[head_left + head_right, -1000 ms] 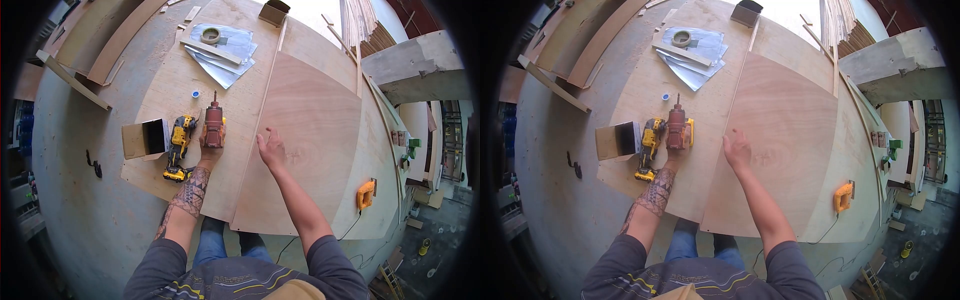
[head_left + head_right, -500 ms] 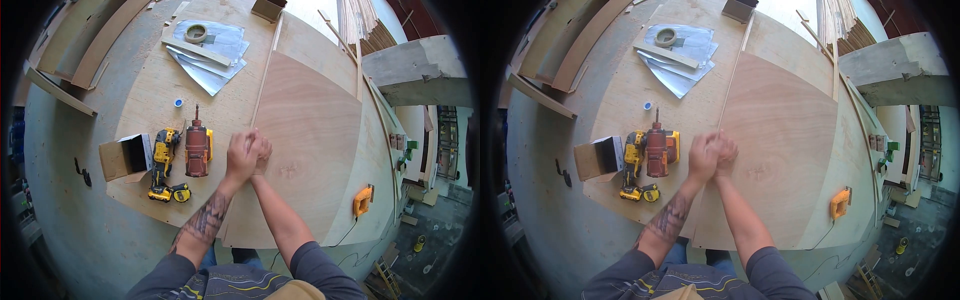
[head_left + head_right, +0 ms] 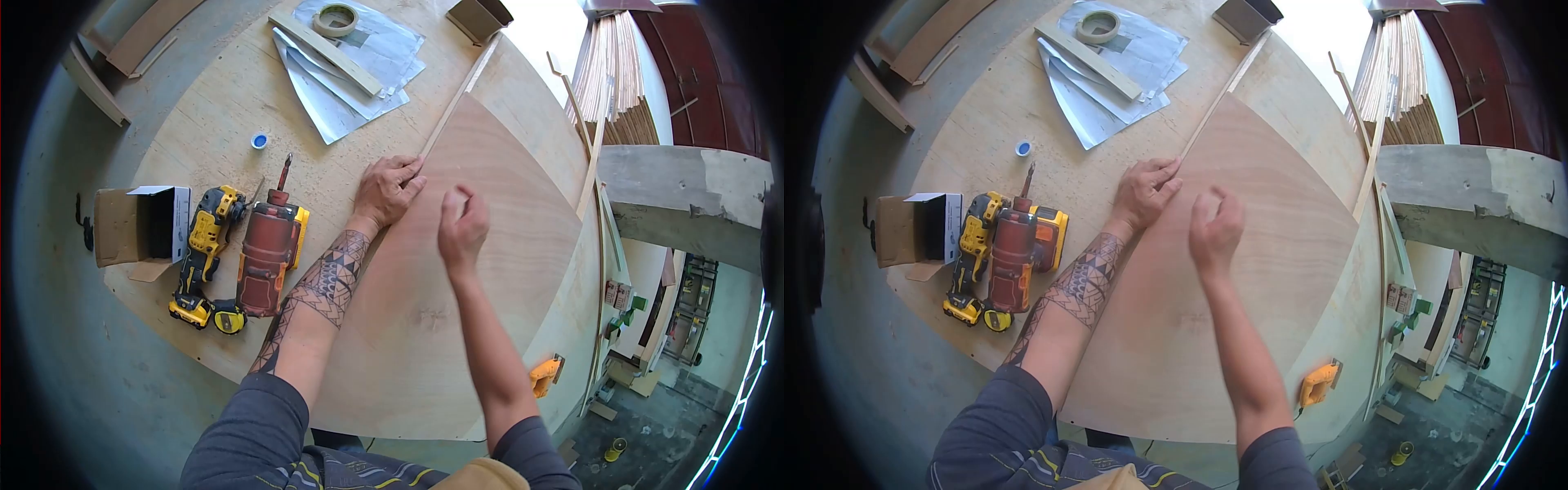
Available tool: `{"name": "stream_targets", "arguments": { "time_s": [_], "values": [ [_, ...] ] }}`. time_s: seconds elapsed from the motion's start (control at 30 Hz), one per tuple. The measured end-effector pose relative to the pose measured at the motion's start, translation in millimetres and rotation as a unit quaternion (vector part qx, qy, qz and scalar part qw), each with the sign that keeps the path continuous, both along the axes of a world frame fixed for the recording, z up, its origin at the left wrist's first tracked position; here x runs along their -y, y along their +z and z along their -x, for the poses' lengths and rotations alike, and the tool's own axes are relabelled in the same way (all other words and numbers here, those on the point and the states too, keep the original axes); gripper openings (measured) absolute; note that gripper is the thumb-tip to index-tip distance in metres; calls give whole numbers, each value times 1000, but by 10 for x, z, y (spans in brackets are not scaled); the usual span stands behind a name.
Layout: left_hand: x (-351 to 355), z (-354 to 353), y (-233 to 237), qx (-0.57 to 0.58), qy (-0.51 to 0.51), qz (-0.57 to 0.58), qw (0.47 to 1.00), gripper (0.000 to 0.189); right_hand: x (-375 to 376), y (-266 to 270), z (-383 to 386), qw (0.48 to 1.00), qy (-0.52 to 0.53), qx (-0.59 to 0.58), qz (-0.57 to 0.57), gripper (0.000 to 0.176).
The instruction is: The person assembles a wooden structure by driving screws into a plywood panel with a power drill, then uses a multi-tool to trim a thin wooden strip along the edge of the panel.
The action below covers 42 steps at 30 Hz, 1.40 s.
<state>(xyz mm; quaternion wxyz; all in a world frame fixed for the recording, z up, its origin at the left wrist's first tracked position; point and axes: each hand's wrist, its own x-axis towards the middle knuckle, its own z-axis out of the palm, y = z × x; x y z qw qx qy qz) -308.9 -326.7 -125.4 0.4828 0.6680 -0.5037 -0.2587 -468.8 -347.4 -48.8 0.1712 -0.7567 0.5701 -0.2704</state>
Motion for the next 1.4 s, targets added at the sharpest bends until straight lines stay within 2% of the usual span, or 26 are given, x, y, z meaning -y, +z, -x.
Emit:
{"name": "stream_targets", "arguments": {
  "time_s": [0.03, 0.1, 0.17, 0.2, 0.27, 0.37, 0.47, 0.9, 1.17, 1.3, 1.37, 1.4],
  "values": [
    [2, 13, -9, -6, 3, 8, 1000, 42, 462, -52, -9, 995, 25, -55, 86, 39],
    [-5, 10, 14, 1, 17, 6, 1000, 40, 1254, -92, -118, 986, -4, -145, 82, 65],
    [5, -6, 15, 5, 13, 30, 999, 36, 1811, -53, -361, 962, -42, -270, 15, 82],
    [11, 2, 10, 7, 17, 26, 999, 36, 1982, -14, -480, 963, -36, -268, 13, 82],
    [6, 3, 7, 2, 25, 34, 999, 34, 2225, 1, -697, 925, -71, -350, -126, 86],
    [5, -1, 13, -3, 23, 27, 999, 33, 2430, -248, -771, 935, -106, -292, -171, 75],
    [7, -9, 25, -3, 13, 27, 1000, 33, 2429, -309, -753, 944, -95, -280, -146, 67],
    [12, -13, 69, -12, 17, 21, 1000, 36, 2430, -413, -590, 966, -80, -210, -127, 65],
    [22, -20, 56, -37, 13, 38, 999, 37, 2591, -427, -527, 965, -71, -137, -212, 61],
    [26, -18, 40, -43, 11, 39, 998, 37, 2507, -321, -631, 955, -60, -182, -228, 62],
    [32, -16, 43, -38, 17, 46, 998, 36, 2486, -460, -663, 961, -71, -227, -140, 61],
    [30, -11, 45, -40, 14, 47, 998, 36, 2429, -458, -696, 960, -67, -248, -114, 68]
  ]
}}
